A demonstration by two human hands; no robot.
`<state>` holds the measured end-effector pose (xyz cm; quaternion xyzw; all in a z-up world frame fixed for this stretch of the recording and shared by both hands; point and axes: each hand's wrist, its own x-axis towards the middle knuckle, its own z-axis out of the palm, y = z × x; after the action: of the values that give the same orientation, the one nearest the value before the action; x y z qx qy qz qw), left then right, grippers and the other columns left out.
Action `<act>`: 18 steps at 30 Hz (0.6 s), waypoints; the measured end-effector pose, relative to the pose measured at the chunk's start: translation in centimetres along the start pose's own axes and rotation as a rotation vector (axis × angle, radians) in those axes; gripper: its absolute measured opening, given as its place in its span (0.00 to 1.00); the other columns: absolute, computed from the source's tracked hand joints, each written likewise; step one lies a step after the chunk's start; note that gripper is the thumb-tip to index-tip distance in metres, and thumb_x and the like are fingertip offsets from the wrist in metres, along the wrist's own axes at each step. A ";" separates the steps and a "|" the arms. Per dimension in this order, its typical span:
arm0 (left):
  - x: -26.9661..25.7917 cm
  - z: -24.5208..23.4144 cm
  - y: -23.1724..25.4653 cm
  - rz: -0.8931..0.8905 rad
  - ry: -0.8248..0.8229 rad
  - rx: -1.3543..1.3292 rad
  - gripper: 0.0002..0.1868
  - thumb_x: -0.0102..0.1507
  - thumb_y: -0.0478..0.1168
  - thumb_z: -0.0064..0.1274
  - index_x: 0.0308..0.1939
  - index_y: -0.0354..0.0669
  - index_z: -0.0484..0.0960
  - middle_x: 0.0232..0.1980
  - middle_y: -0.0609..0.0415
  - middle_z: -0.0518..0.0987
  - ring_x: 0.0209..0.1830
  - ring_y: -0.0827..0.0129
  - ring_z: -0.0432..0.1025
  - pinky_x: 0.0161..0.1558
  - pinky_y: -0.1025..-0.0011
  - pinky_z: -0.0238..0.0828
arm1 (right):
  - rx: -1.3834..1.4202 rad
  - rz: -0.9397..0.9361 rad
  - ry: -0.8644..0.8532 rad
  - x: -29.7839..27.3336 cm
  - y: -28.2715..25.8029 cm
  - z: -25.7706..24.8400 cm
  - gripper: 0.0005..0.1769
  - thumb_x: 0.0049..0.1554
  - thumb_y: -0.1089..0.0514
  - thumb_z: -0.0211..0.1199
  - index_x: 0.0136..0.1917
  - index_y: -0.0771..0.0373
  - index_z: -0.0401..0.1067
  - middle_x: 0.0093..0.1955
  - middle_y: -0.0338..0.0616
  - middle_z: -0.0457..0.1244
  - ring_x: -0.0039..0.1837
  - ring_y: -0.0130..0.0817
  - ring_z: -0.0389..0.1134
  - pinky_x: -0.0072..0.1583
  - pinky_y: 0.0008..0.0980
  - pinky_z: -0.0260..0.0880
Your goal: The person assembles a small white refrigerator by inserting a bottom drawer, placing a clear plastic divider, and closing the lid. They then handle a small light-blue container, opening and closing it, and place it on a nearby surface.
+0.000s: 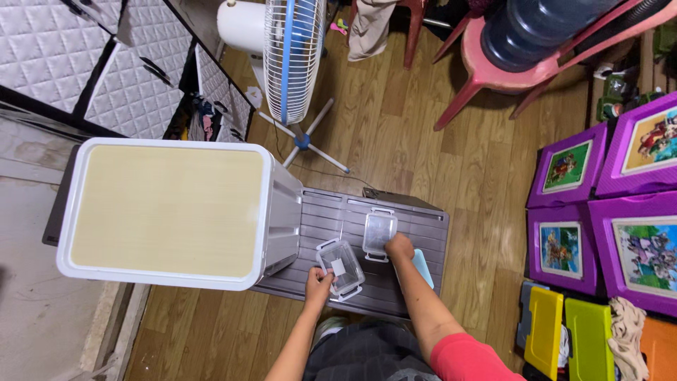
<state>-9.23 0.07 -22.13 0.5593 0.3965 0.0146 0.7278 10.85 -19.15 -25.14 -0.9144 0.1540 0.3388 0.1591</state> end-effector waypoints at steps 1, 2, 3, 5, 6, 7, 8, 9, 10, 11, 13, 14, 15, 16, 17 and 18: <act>0.2 0.0 0.2 0.010 0.027 0.016 0.15 0.61 0.31 0.56 0.44 0.38 0.65 0.41 0.45 0.78 0.36 0.64 0.80 0.30 0.70 0.74 | -0.006 -0.028 0.011 0.0 0.1 -0.2 0.16 0.50 0.55 0.66 0.52 0.57 0.79 0.59 0.55 0.69 0.61 0.53 0.70 0.59 0.49 0.72; 0.3 0.1 0.3 0.019 0.054 0.032 0.18 0.60 0.30 0.56 0.48 0.38 0.64 0.41 0.43 0.76 0.36 0.63 0.79 0.30 0.70 0.75 | 0.014 -0.051 -0.048 0.0 0.3 -0.5 0.15 0.50 0.56 0.64 0.51 0.58 0.79 0.54 0.55 0.71 0.56 0.51 0.73 0.57 0.47 0.74; 0.5 0.1 0.5 -0.015 0.045 -0.001 0.19 0.60 0.31 0.55 0.50 0.40 0.63 0.44 0.44 0.76 0.38 0.63 0.79 0.32 0.69 0.76 | 0.034 -0.074 -0.106 0.0 0.5 -0.8 0.14 0.50 0.57 0.63 0.51 0.60 0.79 0.49 0.55 0.72 0.50 0.50 0.76 0.54 0.45 0.76; 0.8 0.2 1.0 -0.084 0.024 -0.066 0.23 0.60 0.32 0.53 0.56 0.42 0.61 0.50 0.45 0.78 0.40 0.64 0.79 0.34 0.68 0.79 | 0.061 -0.138 -0.145 -0.1 1.0 -1.5 0.14 0.51 0.58 0.62 0.49 0.62 0.80 0.42 0.56 0.73 0.42 0.47 0.78 0.50 0.43 0.78; 1.0 0.3 1.2 -0.094 -0.004 -0.070 0.23 0.60 0.34 0.52 0.58 0.42 0.63 0.51 0.45 0.78 0.42 0.64 0.79 0.36 0.69 0.78 | 0.067 -0.179 -0.126 -0.3 1.2 -1.9 0.13 0.52 0.57 0.62 0.49 0.62 0.79 0.40 0.56 0.72 0.40 0.46 0.76 0.48 0.43 0.77; 1.2 0.3 1.4 -0.104 -0.033 -0.074 0.23 0.61 0.35 0.51 0.59 0.41 0.64 0.52 0.46 0.78 0.44 0.64 0.79 0.37 0.69 0.77 | 0.075 -0.219 -0.105 -0.3 1.3 -2.3 0.13 0.52 0.56 0.63 0.49 0.62 0.79 0.38 0.56 0.72 0.37 0.44 0.75 0.47 0.43 0.76; 1.4 0.4 1.6 -0.114 -0.062 -0.078 0.24 0.61 0.37 0.50 0.61 0.40 0.65 0.53 0.46 0.79 0.45 0.64 0.79 0.38 0.69 0.77 | 0.117 -0.210 -0.118 -0.3 1.4 -2.6 0.13 0.54 0.56 0.62 0.50 0.62 0.79 0.37 0.55 0.72 0.37 0.43 0.75 0.45 0.42 0.77; 1.5 0.5 1.8 -0.111 -0.078 -0.094 0.24 0.61 0.38 0.50 0.61 0.40 0.65 0.54 0.48 0.79 0.48 0.65 0.78 0.41 0.69 0.78 | 0.159 -0.199 -0.130 -0.3 1.7 -3.2 0.12 0.55 0.56 0.61 0.50 0.62 0.78 0.36 0.54 0.72 0.36 0.42 0.76 0.44 0.40 0.77; 1.7 0.5 2.0 -0.108 -0.094 -0.110 0.24 0.61 0.38 0.51 0.61 0.40 0.66 0.54 0.50 0.78 0.50 0.66 0.77 0.44 0.69 0.79 | 0.201 -0.188 -0.143 -0.3 2.0 -3.6 0.12 0.56 0.56 0.59 0.50 0.62 0.78 0.35 0.52 0.72 0.36 0.41 0.76 0.42 0.39 0.77; 1.9 0.7 2.2 -0.107 -0.110 -0.127 0.24 0.61 0.39 0.51 0.61 0.40 0.66 0.55 0.52 0.78 0.52 0.67 0.76 0.47 0.68 0.80 | 0.249 -0.228 -0.161 -0.3 2.4 -4.1 0.11 0.57 0.56 0.60 0.49 0.63 0.77 0.34 0.51 0.71 0.35 0.40 0.75 0.41 0.38 0.76; 2.3 1.1 2.7 -0.086 -0.126 -0.147 0.24 0.60 0.38 0.50 0.60 0.39 0.67 0.54 0.48 0.77 0.52 0.62 0.74 0.48 0.64 0.79 | 0.343 -0.309 -0.197 -0.2 3.4 -5.3 0.10 0.59 0.56 0.60 0.49 0.64 0.76 0.33 0.48 0.70 0.33 0.36 0.74 0.38 0.36 0.74; 2.5 1.2 3.0 -0.075 -0.134 -0.158 0.24 0.60 0.37 0.50 0.60 0.38 0.67 0.53 0.46 0.76 0.52 0.60 0.73 0.49 0.61 0.79 | 0.422 -0.337 -0.228 -0.1 3.9 -5.9 0.09 0.60 0.56 0.59 0.49 0.62 0.76 0.34 0.46 0.69 0.33 0.34 0.71 0.37 0.35 0.73; 2.7 1.6 3.4 -0.066 -0.140 -0.215 0.23 0.60 0.36 0.49 0.59 0.37 0.67 0.55 0.47 0.75 0.53 0.60 0.73 0.50 0.59 0.80 | 0.498 -0.367 -0.258 0.0 4.5 -6.6 0.08 0.61 0.57 0.59 0.49 0.61 0.76 0.34 0.43 0.68 0.33 0.32 0.69 0.37 0.33 0.72; 2.8 2.0 4.0 -0.058 -0.146 -0.271 0.23 0.60 0.35 0.48 0.58 0.35 0.67 0.56 0.47 0.74 0.54 0.61 0.72 0.51 0.56 0.81 | 0.575 -0.398 -0.288 0.0 5.0 -7.3 0.08 0.61 0.57 0.58 0.50 0.59 0.76 0.35 0.41 0.67 0.33 0.29 0.67 0.36 0.32 0.70; 2.8 2.4 4.6 -0.050 -0.153 -0.327 0.22 0.60 0.35 0.47 0.58 0.34 0.67 0.58 0.48 0.73 0.55 0.61 0.72 0.52 0.54 0.81 | 0.630 -0.421 -0.308 0.0 5.7 -7.9 0.08 0.62 0.58 0.57 0.50 0.60 0.76 0.36 0.40 0.67 0.34 0.27 0.67 0.37 0.30 0.71; 2.7 2.8 5.3 -0.035 -0.185 -0.376 0.22 0.60 0.35 0.46 0.58 0.34 0.65 0.58 0.46 0.72 0.56 0.58 0.72 0.53 0.52 0.81 | 0.685 -0.443 -0.328 0.0 6.3 -8.7 0.08 0.62 0.58 0.57 0.50 0.60 0.76 0.37 0.39 0.68 0.35 0.25 0.68 0.38 0.29 0.71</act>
<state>-3.46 1.03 -19.06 0.4056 0.3280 0.0243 0.8528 13.36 -28.22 -20.06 -0.7539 0.0303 0.3667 0.5443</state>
